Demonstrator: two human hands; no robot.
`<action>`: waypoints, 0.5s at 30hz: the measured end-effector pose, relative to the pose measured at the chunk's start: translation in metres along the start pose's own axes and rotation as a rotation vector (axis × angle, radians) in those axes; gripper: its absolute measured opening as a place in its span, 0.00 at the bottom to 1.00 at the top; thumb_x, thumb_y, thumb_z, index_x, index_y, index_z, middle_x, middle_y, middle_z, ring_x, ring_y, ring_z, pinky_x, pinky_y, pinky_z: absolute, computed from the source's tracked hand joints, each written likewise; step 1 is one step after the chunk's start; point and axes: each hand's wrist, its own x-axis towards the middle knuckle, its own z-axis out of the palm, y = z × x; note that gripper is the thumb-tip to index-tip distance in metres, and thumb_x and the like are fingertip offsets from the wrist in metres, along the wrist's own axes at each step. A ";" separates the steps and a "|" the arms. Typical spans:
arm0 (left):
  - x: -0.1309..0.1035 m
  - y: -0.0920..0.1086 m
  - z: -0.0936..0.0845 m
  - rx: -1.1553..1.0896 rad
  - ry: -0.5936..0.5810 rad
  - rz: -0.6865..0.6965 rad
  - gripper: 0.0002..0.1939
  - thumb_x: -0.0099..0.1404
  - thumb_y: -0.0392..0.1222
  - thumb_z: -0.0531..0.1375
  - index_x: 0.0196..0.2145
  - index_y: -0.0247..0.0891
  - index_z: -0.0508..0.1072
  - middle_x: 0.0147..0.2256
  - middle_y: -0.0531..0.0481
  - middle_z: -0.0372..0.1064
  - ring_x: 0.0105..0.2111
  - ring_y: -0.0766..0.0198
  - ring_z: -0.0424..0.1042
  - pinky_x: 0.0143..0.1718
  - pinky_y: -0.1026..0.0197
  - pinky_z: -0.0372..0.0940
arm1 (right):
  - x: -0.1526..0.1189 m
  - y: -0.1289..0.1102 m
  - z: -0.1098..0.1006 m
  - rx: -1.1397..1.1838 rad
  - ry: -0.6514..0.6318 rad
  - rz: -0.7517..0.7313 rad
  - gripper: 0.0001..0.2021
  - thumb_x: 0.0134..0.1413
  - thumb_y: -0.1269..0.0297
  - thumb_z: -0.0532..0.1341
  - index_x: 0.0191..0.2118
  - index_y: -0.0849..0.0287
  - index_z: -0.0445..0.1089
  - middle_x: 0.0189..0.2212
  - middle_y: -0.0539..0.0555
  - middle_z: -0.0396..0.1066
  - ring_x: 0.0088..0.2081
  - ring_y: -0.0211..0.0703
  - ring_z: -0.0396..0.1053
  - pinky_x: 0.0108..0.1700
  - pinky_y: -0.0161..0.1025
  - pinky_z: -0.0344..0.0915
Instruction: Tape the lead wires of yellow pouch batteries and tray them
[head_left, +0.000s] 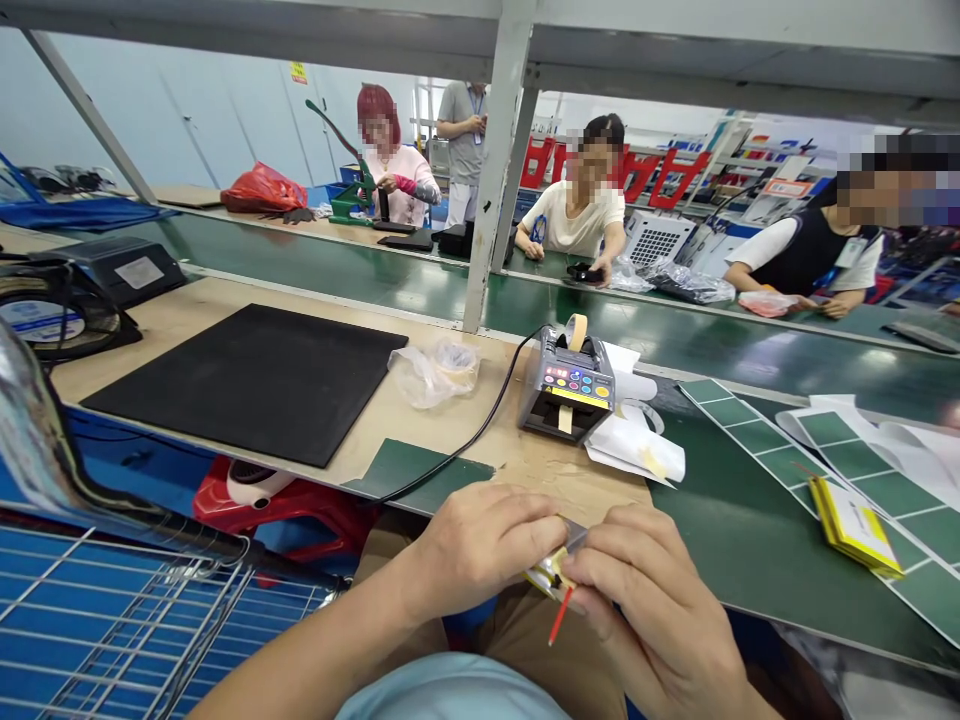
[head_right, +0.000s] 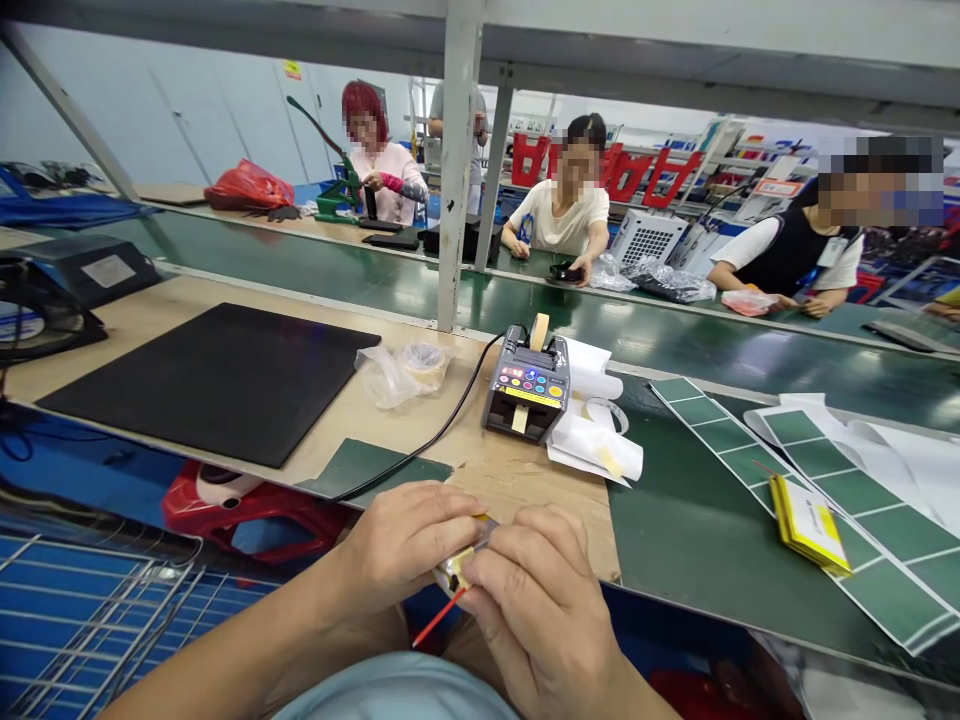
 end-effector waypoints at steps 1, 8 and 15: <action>0.000 0.000 0.000 0.010 0.002 0.008 0.06 0.68 0.34 0.52 0.42 0.32 0.67 0.40 0.40 0.74 0.40 0.60 0.74 0.42 0.60 0.69 | -0.001 0.000 0.000 -0.001 -0.008 -0.002 0.06 0.51 0.78 0.57 0.33 0.63 0.70 0.28 0.56 0.70 0.33 0.43 0.64 0.37 0.43 0.63; 0.000 0.002 0.003 -0.040 -0.031 0.002 0.06 0.69 0.36 0.51 0.41 0.34 0.66 0.39 0.41 0.74 0.39 0.61 0.74 0.42 0.60 0.69 | -0.003 -0.003 0.001 -0.007 -0.004 0.001 0.07 0.54 0.76 0.55 0.34 0.63 0.69 0.29 0.56 0.71 0.34 0.44 0.65 0.37 0.43 0.63; -0.006 0.004 0.012 -0.184 -0.059 -0.204 0.10 0.67 0.41 0.55 0.45 0.36 0.64 0.38 0.44 0.74 0.37 0.60 0.74 0.40 0.62 0.67 | -0.001 0.007 -0.002 -0.046 -0.009 -0.015 0.11 0.52 0.79 0.57 0.39 0.61 0.71 0.30 0.55 0.72 0.33 0.42 0.66 0.37 0.43 0.65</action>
